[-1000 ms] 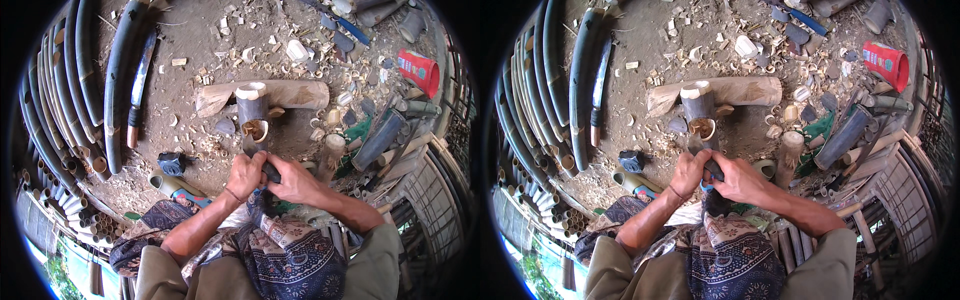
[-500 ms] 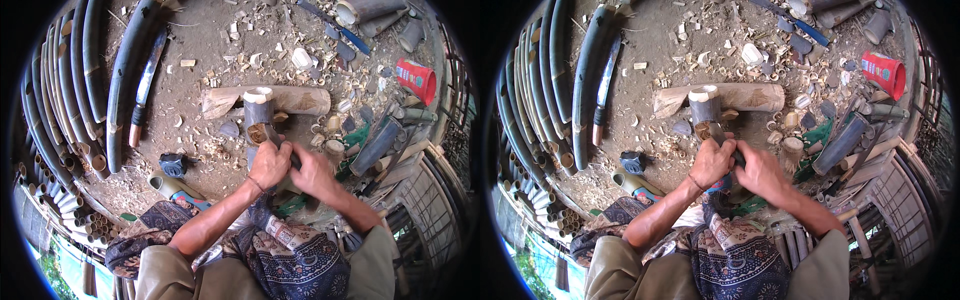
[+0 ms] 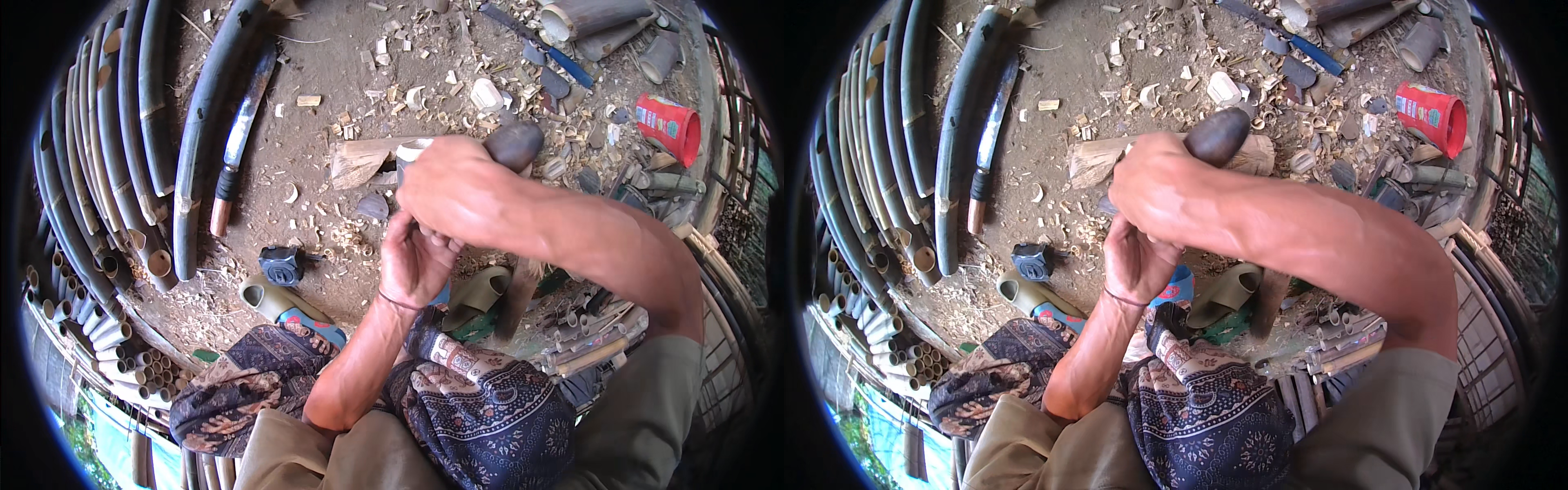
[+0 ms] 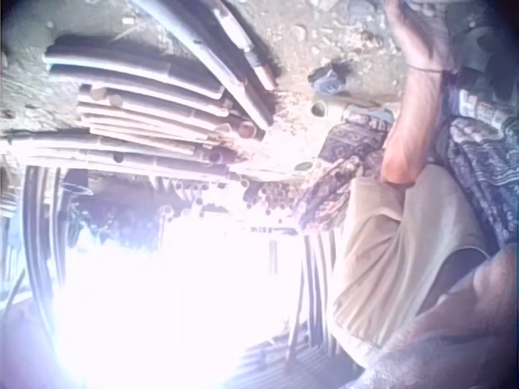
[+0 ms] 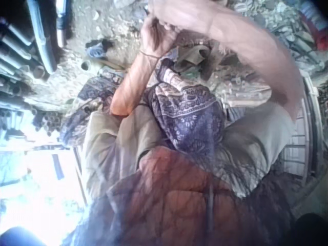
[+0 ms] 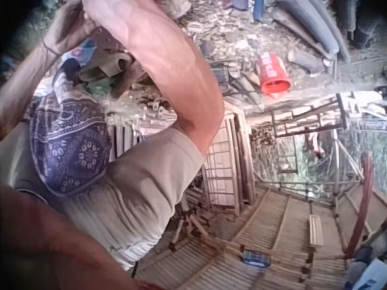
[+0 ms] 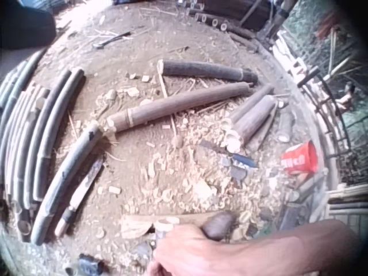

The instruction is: The person measures a section of bamboo with a tape measure, cuts a hole into it with a knife and a wooden mallet, and carves the edges of the hole to fit another bamboo pole.

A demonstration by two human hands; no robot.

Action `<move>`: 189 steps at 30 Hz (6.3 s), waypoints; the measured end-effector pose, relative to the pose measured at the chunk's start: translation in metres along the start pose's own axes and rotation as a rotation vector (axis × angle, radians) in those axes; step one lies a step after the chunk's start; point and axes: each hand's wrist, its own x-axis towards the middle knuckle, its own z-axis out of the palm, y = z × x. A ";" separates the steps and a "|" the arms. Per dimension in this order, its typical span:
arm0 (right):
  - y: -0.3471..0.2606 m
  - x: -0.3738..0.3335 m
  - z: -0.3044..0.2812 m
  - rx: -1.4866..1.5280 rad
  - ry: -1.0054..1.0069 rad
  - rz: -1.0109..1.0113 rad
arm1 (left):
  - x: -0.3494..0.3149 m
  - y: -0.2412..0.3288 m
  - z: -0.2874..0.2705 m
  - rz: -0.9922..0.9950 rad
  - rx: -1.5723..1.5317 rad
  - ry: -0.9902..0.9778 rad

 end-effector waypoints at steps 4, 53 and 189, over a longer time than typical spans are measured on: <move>0.017 -0.019 0.028 0.160 0.007 0.044 | -0.001 0.008 -0.027 -0.169 0.280 -0.149; -0.091 -0.003 0.150 2.206 0.520 0.506 | -0.093 0.054 -0.045 0.010 2.109 0.209; 0.001 -0.013 0.064 -0.339 0.388 0.023 | -0.030 -0.006 -0.025 -0.087 0.458 0.049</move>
